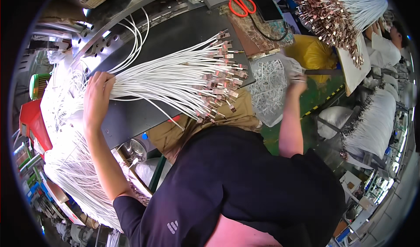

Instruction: The person is manually inserting bundles of white wires into a connector assembly machine for processing.

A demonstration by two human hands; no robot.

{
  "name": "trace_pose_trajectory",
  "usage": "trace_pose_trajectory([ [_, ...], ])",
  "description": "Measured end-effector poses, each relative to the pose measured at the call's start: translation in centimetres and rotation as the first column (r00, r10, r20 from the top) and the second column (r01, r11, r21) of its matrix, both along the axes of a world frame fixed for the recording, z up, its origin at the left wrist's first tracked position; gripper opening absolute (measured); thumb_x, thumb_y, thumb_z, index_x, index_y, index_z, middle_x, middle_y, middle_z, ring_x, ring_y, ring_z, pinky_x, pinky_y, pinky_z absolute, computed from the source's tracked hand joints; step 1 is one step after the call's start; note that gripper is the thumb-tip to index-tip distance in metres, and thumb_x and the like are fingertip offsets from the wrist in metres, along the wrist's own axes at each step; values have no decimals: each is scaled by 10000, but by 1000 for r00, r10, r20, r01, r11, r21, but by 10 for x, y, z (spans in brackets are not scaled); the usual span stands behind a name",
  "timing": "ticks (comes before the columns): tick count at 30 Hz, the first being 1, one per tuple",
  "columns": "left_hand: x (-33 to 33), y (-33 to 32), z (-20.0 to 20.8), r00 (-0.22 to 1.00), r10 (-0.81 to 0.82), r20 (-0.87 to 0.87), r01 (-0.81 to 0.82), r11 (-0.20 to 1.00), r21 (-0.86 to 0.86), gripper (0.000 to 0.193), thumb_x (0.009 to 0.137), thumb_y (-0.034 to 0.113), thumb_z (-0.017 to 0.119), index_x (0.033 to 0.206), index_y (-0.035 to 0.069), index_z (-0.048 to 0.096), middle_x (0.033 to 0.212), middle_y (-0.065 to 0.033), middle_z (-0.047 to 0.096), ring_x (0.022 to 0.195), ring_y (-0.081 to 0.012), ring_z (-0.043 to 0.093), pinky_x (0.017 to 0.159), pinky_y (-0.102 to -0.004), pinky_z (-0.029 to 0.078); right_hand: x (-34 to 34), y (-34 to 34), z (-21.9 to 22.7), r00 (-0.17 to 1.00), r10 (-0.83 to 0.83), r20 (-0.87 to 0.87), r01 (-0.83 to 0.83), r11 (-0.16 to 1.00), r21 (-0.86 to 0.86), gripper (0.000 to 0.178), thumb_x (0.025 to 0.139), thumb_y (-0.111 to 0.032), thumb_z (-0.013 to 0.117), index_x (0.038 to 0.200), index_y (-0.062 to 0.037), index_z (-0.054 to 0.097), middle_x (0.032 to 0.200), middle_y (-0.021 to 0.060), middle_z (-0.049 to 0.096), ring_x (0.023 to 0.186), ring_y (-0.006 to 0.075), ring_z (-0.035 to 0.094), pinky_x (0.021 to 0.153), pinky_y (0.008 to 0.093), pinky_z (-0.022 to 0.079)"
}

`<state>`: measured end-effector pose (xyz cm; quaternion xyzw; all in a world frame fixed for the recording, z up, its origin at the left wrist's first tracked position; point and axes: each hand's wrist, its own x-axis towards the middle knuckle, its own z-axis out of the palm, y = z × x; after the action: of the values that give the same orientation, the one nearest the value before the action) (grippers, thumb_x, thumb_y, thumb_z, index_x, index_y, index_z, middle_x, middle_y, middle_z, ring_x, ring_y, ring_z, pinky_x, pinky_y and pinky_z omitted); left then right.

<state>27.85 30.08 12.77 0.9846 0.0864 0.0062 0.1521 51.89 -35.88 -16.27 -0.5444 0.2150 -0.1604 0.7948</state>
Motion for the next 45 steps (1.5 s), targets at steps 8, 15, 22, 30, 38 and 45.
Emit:
trace_pose_trajectory([
  [8,-27,28,-14,882,389,266,-373,921,-110,293,999,238,503,890,-14,604,784,-136,599,766,-266,557,765,-400,446,-54,168,123,886,424,-188,-421,566,-709,293,1032,-231,490,1036,6,663,849,65,662,812,121,625,717,270,484],
  [15,28,-126,42,998,17,-56,-33,957,-289,381,945,360,632,918,-17,675,702,-165,625,603,-240,570,620,-385,473,-97,340,320,236,955,177,-91,203,-975,507,797,-185,727,1263,-38,591,1038,100,688,956,256,653,851,363,516],
  [22,14,-51,24,967,176,183,-32,799,-600,253,957,225,618,946,-24,662,802,-138,645,725,-208,570,691,-310,467,-62,378,338,305,856,-418,104,-466,-879,528,853,-205,685,1350,-110,533,1098,127,682,1037,290,641,939,422,477],
  [30,18,-43,0,904,272,331,-137,915,-380,238,947,225,621,988,-3,675,872,-171,668,799,-301,640,733,-355,492,-37,391,267,160,949,-272,-68,-265,-962,398,904,-247,640,1272,-101,597,1046,130,678,1014,312,640,918,436,484],
  [38,40,-80,39,968,157,196,-129,980,-149,308,961,304,618,987,5,689,796,-125,654,711,-262,625,682,-342,487,-57,404,298,262,886,-383,-93,-372,-924,236,909,-203,621,1114,-93,663,1064,118,668,1062,303,614,815,424,531],
  [45,13,-132,26,945,-110,-307,-264,291,-919,385,1031,352,522,1016,3,684,700,9,566,606,-91,514,548,-248,390,-55,381,295,84,977,-195,230,-210,-950,248,908,-208,612,1090,-49,667,1052,89,669,1036,277,624,821,353,525],
])
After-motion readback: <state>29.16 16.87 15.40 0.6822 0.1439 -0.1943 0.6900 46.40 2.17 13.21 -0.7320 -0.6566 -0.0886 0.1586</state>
